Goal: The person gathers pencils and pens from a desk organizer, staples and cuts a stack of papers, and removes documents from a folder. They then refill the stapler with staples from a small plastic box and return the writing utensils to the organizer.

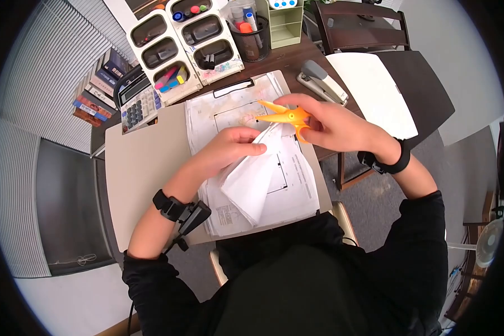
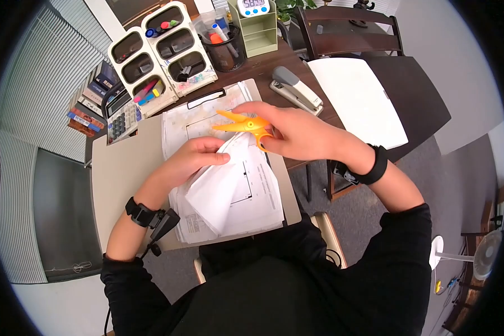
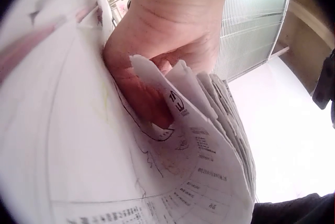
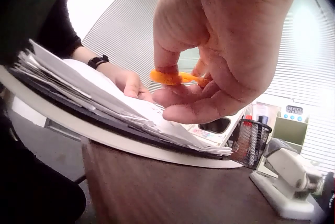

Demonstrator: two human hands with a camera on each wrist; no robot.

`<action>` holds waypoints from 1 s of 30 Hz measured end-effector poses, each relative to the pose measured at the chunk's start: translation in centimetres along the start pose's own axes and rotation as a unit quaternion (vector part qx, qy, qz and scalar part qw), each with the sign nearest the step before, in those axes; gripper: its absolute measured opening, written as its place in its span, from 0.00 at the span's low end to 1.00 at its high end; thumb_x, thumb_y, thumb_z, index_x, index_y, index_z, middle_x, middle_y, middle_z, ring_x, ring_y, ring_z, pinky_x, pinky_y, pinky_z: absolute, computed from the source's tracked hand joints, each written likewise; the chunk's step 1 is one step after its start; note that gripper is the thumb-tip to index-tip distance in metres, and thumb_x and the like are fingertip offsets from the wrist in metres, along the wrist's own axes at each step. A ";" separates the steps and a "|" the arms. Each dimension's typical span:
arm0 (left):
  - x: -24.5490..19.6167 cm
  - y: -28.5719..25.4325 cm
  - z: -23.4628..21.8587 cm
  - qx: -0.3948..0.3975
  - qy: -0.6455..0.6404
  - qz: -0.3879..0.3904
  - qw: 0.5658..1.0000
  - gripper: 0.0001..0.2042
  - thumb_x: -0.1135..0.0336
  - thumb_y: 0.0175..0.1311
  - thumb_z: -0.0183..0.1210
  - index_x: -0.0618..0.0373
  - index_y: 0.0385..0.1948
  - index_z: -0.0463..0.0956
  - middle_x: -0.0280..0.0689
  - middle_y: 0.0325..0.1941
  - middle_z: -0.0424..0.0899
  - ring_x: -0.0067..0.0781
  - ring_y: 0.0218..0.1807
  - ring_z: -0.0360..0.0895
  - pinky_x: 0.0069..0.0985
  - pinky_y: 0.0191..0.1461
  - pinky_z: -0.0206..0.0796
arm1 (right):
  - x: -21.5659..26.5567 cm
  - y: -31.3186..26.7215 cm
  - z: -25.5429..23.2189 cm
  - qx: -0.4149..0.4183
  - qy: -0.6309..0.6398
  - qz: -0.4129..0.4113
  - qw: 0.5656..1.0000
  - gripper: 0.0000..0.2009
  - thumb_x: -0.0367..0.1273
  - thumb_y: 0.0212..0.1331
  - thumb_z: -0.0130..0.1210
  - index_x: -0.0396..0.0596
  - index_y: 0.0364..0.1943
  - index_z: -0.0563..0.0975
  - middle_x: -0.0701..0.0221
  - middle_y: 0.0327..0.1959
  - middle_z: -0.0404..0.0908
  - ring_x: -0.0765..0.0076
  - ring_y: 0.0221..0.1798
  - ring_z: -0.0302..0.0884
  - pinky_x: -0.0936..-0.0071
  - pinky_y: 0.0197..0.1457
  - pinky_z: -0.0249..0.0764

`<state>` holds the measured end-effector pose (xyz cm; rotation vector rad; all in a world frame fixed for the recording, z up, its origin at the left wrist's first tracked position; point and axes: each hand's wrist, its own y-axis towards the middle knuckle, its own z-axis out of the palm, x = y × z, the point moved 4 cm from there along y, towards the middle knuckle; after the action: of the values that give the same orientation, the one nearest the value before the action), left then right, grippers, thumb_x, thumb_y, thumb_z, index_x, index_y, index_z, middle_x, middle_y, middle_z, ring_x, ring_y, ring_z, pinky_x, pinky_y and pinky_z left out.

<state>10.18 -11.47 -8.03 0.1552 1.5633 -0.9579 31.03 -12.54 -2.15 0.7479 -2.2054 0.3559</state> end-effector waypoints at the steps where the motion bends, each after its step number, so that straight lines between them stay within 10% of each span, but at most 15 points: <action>1: 0.1 0.1 0.0 0.008 -0.003 0.017 1.000 0.17 0.66 0.60 0.62 0.64 0.49 0.74 0.35 0.42 0.82 0.20 0.42 0.78 0.20 0.48 0.70 | 0.0 -0.5 0.2 0.000 -0.024 0.008 1.000 0.30 0.27 0.57 0.55 0.55 0.66 0.61 0.68 0.40 0.77 0.75 0.29 0.75 0.76 0.34 0.72; 7: 0.1 0.2 0.0 0.005 -0.006 0.025 1.000 0.19 0.67 0.59 0.62 0.63 0.51 0.72 0.37 0.45 0.81 0.21 0.44 0.78 0.20 0.50 0.70 | 1.0 -2.6 1.5 -0.035 -0.105 0.012 0.994 0.28 0.32 0.49 0.59 0.58 0.60 0.71 0.61 0.27 0.81 0.55 0.26 0.79 0.64 0.32 0.74; 30: 0.7 0.6 -1.0 -0.051 -0.019 -0.010 0.998 0.16 0.69 0.58 0.61 0.63 0.47 0.74 0.35 0.44 0.80 0.20 0.41 0.79 0.17 0.46 0.71 | 1.6 -2.8 3.5 -0.053 -0.282 -0.021 0.958 0.26 0.33 0.46 0.62 0.56 0.55 0.76 0.69 0.23 0.80 0.62 0.27 0.80 0.67 0.28 0.74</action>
<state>9.58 -10.73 -9.02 0.0498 1.5770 -0.8893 29.87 -17.05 -3.29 0.9167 -2.7060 -0.0082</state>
